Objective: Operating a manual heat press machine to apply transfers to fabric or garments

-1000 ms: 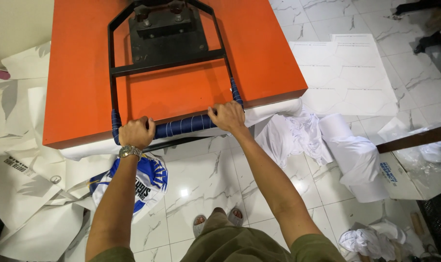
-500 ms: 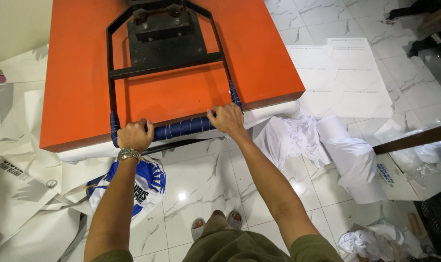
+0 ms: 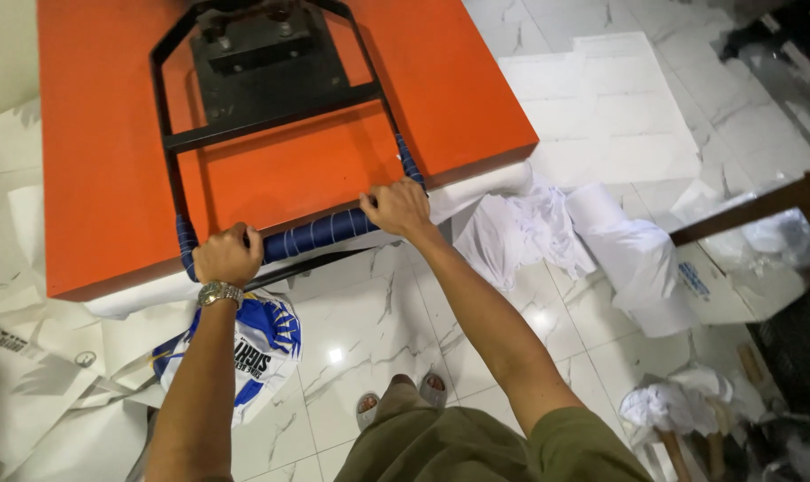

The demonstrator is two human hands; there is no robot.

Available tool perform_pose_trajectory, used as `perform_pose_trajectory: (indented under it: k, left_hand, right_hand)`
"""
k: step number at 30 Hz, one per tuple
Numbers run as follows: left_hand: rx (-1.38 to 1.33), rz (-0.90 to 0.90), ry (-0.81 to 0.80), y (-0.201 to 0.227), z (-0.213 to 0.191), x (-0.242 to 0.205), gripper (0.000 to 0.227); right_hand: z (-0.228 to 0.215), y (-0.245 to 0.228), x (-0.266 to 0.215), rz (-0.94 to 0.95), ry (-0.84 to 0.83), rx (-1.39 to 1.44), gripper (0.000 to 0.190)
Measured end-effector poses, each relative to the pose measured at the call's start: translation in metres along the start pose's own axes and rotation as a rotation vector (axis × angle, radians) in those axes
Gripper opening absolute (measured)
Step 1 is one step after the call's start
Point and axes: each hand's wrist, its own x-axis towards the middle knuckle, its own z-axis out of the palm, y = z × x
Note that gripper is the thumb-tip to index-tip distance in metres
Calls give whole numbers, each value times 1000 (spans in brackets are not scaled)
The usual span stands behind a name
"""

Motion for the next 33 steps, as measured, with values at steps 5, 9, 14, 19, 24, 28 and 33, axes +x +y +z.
perform_pose_trajectory:
  k: [5, 9, 14, 19, 24, 28, 33]
  left_hand:
    - [-7, -46, -23, 1, 3, 1, 42]
    - [-32, -30, -14, 2, 0, 0, 41]
    - [-56, 7, 22, 3, -11, -2, 40]
    - [-12, 18, 48, 1, -4, -2, 38]
    - [-14, 7, 36, 1, -5, -2, 38]
    - [-18, 13, 24, 2, -8, -1, 39]
    - [-13, 7, 19, 2, -6, 0, 41]
  right_hand:
    - [-11, -9, -1, 12, -24, -38, 56]
    - [-9, -6, -2, 36, -38, -34, 55]
    - [2, -1, 1, 74, -58, -37, 59]
    - [3, 2, 1, 41, -21, -16, 55]
    - [0, 1, 0, 9, -12, -18, 57]
    - [2, 1, 2, 12, -15, -22, 57]
    - [0, 0, 2, 20, -9, -17, 56]
